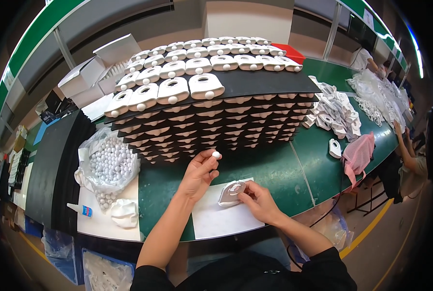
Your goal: The recorder is assembling small plastic components on a factory assembly line.
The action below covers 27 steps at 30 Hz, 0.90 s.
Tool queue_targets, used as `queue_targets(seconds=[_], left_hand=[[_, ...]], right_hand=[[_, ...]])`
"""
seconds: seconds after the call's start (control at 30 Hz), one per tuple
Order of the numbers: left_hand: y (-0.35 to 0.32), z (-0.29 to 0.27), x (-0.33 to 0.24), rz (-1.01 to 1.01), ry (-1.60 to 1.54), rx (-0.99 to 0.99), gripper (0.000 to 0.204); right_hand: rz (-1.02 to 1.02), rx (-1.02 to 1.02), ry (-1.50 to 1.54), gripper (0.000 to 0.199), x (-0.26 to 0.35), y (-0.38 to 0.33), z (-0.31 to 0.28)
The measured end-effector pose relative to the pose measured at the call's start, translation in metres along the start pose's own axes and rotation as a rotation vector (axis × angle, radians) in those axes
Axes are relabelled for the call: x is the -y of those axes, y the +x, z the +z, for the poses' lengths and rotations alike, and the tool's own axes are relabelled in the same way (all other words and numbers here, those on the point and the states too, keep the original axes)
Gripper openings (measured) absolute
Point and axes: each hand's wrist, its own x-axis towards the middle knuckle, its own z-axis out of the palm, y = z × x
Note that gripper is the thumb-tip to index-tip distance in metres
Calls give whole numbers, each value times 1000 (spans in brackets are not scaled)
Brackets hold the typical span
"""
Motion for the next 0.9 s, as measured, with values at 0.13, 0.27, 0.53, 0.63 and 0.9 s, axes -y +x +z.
queue_targets(seconds=[0.13,0.27,0.53,0.63,0.9], left_hand=[[1,0,0,6,18,17,21],[1,2,-1,-2,7,8,22],[0,3,-1,-8,-13,14,23],[0,4,-1,-13,-21,9,24],[1,5,2,-24,29,30,19]], right_hand=[[13,19,-106,16,4,-1,0],[-28,-7,-139,16,6,-1,0],[-92,-66,-128,14,3,-3,1],[-289,-49,-394,15,8,-3,3],[1,10,253,12,-5,-3,0]])
